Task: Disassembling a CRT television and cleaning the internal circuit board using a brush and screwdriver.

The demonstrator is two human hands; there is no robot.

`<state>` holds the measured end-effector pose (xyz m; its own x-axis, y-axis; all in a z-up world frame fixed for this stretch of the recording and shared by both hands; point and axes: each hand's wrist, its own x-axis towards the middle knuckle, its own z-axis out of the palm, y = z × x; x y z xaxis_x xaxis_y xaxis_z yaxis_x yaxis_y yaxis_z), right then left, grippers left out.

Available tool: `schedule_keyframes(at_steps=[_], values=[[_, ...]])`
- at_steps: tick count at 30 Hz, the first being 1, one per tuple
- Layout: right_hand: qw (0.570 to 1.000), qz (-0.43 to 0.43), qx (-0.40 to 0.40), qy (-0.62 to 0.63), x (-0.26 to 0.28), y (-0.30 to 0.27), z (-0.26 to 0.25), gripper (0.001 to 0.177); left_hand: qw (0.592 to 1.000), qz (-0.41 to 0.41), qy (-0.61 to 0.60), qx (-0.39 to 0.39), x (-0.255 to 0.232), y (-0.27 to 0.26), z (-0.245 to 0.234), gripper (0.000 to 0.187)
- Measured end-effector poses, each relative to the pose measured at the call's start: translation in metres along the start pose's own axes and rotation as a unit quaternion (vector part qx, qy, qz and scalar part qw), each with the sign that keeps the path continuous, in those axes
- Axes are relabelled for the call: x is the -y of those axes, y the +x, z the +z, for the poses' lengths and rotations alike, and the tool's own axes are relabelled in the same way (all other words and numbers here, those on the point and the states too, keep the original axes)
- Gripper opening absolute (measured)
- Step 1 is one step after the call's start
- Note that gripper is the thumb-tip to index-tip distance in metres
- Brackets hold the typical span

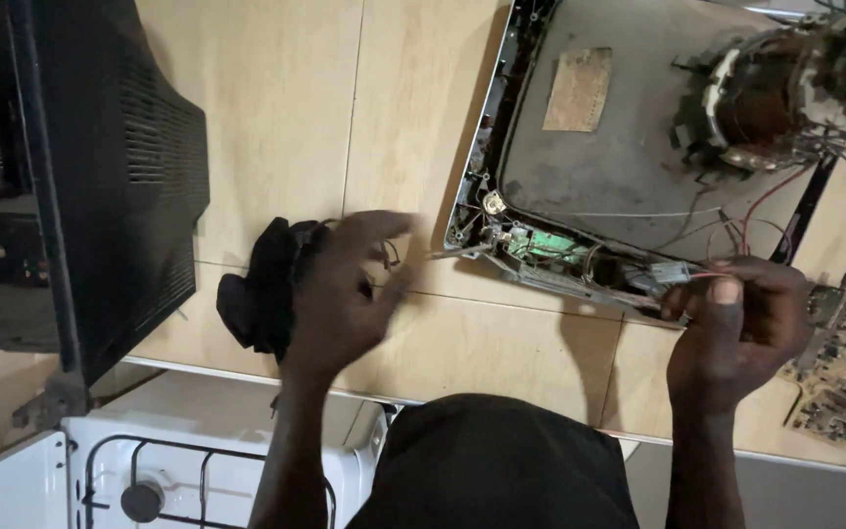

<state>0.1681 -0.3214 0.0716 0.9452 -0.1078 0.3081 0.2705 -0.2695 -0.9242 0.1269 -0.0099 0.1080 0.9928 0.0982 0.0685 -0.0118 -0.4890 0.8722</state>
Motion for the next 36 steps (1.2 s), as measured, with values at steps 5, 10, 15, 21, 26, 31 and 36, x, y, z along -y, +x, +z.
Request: schedule_keyframes(at_steps=[5,10,15,21,26,31,36], values=[[1.0,0.005,0.0,0.008,0.001,-0.001,-0.001,0.014,0.964,0.155,0.106,0.189,0.045,0.035,0.057,0.045],[1.0,0.022,0.013,0.015,0.005,0.002,-0.007,0.014,0.925,0.221,0.171,0.258,0.067,0.06,0.078,0.052],[1.0,0.024,0.017,0.01,0.005,0.003,-0.007,0.013,0.922,0.251,0.222,0.195,0.063,0.067,0.078,0.043],[0.996,-0.03,0.034,0.076,-0.015,0.005,-0.014,0.015,0.928,0.181,0.303,0.118,0.054,0.05,0.087,0.021],[0.996,-0.033,0.041,0.065,-0.019,0.003,-0.016,0.014,0.937,0.169,0.286,0.111,0.05,0.047,0.087,0.025],[0.999,0.019,0.039,0.007,0.001,0.0,-0.013,0.014,0.951,0.192,0.229,0.072,0.075,0.041,0.094,0.059],[0.999,0.026,0.024,0.02,0.007,-0.004,-0.007,0.015,0.978,0.132,0.141,0.083,0.046,0.023,0.069,0.075]])
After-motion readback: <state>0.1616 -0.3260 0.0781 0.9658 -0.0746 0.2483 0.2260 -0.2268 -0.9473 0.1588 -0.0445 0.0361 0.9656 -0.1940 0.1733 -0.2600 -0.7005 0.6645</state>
